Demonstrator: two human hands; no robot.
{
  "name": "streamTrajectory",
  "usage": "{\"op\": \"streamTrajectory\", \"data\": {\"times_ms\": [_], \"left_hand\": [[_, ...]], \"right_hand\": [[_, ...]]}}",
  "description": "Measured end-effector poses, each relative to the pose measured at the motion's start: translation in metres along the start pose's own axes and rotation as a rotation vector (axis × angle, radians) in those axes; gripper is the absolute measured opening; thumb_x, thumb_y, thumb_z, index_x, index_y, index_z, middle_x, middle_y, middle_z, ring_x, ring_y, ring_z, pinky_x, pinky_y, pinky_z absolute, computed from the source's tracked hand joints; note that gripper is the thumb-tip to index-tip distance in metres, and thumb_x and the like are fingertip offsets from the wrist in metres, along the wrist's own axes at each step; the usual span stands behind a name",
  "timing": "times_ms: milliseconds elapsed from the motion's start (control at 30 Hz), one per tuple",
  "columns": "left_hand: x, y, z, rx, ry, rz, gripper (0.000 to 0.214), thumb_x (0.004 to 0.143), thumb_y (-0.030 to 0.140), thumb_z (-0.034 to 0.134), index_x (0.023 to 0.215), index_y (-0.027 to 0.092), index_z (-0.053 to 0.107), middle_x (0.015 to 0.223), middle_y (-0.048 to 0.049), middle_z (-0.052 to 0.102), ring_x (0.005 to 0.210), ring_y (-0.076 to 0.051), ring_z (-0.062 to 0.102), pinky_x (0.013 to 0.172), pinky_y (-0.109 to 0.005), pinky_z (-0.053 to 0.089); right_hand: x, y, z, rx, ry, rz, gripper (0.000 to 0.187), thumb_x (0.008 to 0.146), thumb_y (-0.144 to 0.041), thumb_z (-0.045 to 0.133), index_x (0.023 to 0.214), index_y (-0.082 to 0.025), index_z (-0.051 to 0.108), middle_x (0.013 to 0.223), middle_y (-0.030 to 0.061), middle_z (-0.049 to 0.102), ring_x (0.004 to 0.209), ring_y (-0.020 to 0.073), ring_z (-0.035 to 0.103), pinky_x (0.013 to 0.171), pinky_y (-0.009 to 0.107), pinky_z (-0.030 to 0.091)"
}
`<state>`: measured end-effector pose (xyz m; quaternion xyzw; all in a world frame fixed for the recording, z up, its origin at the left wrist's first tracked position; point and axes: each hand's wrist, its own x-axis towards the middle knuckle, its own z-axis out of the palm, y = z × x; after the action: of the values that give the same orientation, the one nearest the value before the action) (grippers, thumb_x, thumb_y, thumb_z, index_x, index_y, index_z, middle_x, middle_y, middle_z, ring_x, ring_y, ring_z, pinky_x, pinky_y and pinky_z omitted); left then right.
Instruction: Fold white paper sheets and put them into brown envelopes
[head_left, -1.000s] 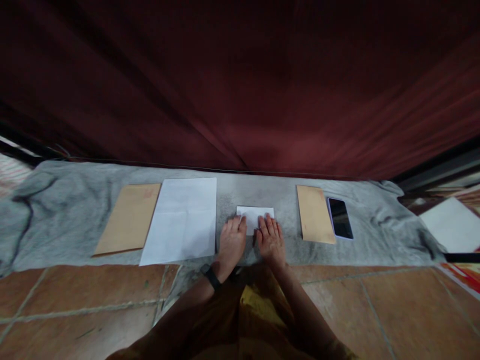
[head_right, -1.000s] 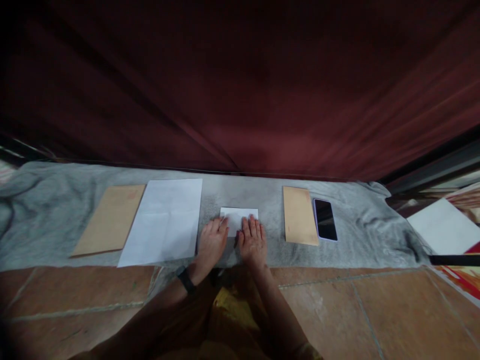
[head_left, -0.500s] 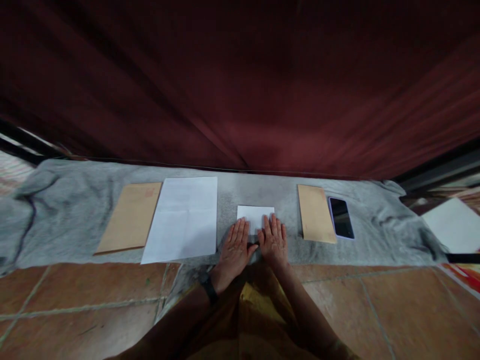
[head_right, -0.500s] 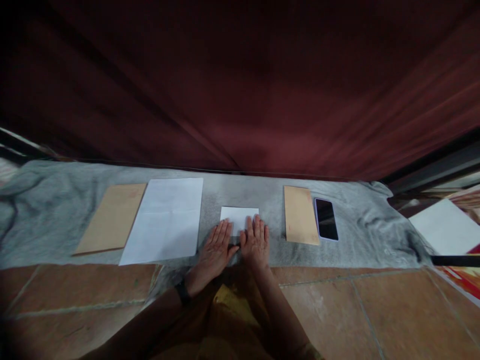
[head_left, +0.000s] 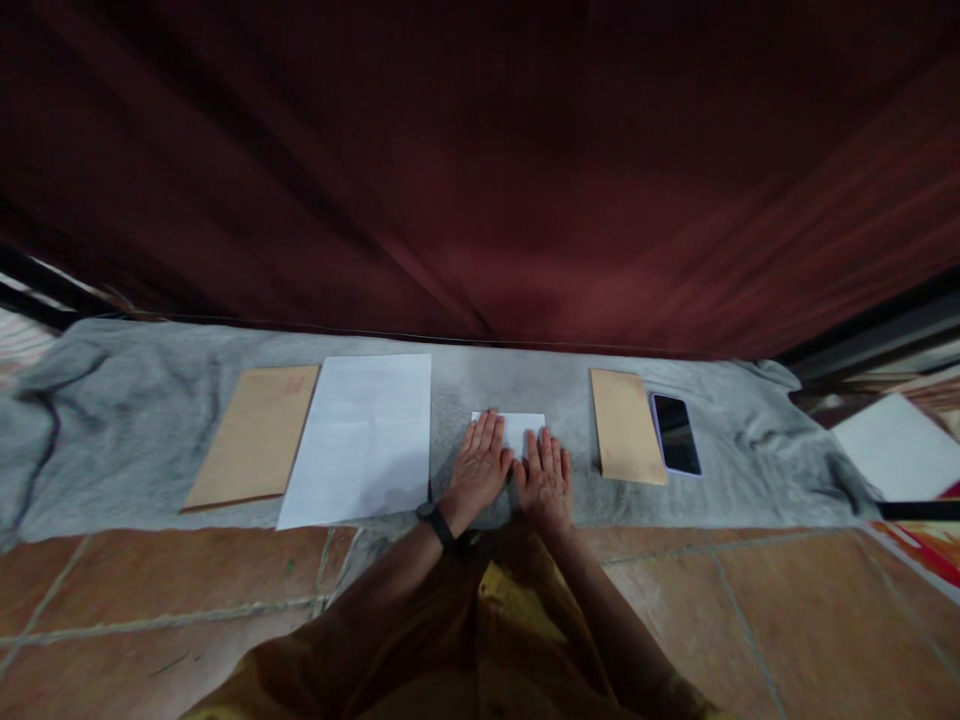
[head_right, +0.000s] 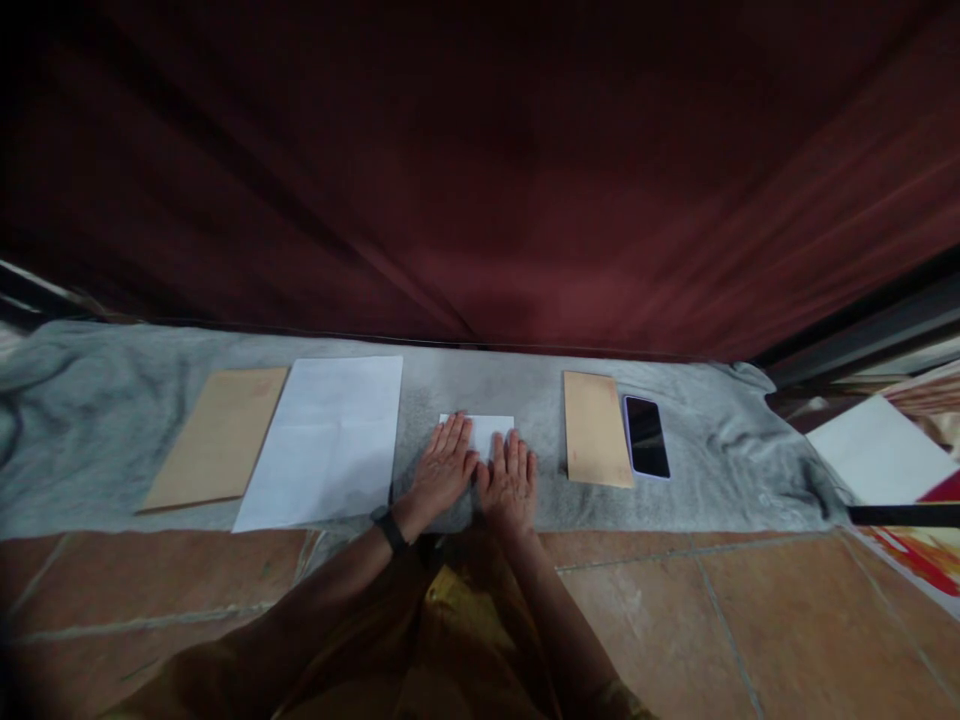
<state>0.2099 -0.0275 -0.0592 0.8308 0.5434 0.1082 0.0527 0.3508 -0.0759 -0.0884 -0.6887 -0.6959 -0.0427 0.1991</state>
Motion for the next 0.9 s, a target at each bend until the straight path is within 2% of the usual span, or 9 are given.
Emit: {"op": "streamTrajectory", "data": {"times_ms": [233, 400, 500, 600, 733, 900], "left_hand": [[-0.003, -0.005, 0.005, 0.034, 0.002, -0.036, 0.064, 0.102, 0.038, 0.038, 0.158, 0.007, 0.031, 0.167, -0.0187, 0.028, 0.157, -0.03, 0.02, 0.127, -0.05, 0.019], [-0.003, -0.005, 0.005, 0.041, 0.002, -0.031, 0.065, 0.102, 0.042, 0.039, 0.157, 0.008, 0.033, 0.166, -0.0198, 0.028, 0.156, -0.031, 0.022, 0.127, -0.052, 0.02], [-0.002, -0.006, 0.007, 0.053, -0.006, -0.015, 0.063, 0.102, 0.036, 0.039, 0.158, 0.009, 0.032, 0.166, -0.0201, 0.028, 0.156, -0.032, 0.02, 0.126, -0.053, 0.02], [-0.002, -0.006, 0.008, 0.073, -0.035, 0.004, 0.062, 0.1, 0.027, 0.038, 0.159, 0.011, 0.031, 0.167, -0.0187, 0.028, 0.157, -0.031, 0.019, 0.126, -0.055, 0.02], [-0.002, -0.006, 0.008, 0.069, -0.044, 0.0, 0.062, 0.099, 0.022, 0.038, 0.159, 0.01, 0.031, 0.167, -0.019, 0.028, 0.157, -0.03, 0.019, 0.126, -0.054, 0.02], [-0.004, -0.008, 0.007, 0.037, -0.009, 0.0, 0.06, 0.101, 0.026, 0.037, 0.159, 0.013, 0.032, 0.167, -0.0161, 0.028, 0.157, -0.029, 0.02, 0.126, -0.053, 0.02]], "right_hand": [[0.0, 0.001, -0.003, 0.008, -0.032, -0.004, 0.059, 0.106, -0.042, 0.04, 0.157, -0.014, 0.04, 0.161, 0.0213, 0.039, 0.145, 0.0346, 0.041, 0.118, 0.054, 0.032], [0.011, 0.005, -0.006, 0.07, -0.056, -0.011, 0.056, 0.105, -0.035, 0.039, 0.155, -0.01, 0.041, 0.161, 0.0206, 0.039, 0.149, 0.0341, 0.036, 0.119, 0.057, 0.03], [0.027, 0.001, -0.005, 0.196, -0.091, -0.09, 0.054, 0.106, -0.032, 0.036, 0.155, -0.011, 0.041, 0.162, 0.0186, 0.038, 0.152, 0.0299, 0.031, 0.12, 0.054, 0.032], [0.042, -0.008, 0.0, 0.286, -0.154, -0.16, 0.052, 0.107, -0.032, 0.03, 0.153, -0.011, 0.044, 0.16, 0.0167, 0.042, 0.152, 0.0249, 0.033, 0.121, 0.048, 0.034], [0.048, -0.013, 0.005, 0.21, -0.186, -0.148, 0.052, 0.108, -0.034, 0.028, 0.151, -0.012, 0.048, 0.159, 0.0152, 0.045, 0.151, 0.0247, 0.035, 0.123, 0.048, 0.029], [0.044, -0.005, 0.004, 0.098, -0.175, -0.161, 0.05, 0.107, -0.031, 0.035, 0.154, -0.016, 0.045, 0.161, 0.0146, 0.04, 0.151, 0.026, 0.033, 0.123, 0.05, 0.027]]}}
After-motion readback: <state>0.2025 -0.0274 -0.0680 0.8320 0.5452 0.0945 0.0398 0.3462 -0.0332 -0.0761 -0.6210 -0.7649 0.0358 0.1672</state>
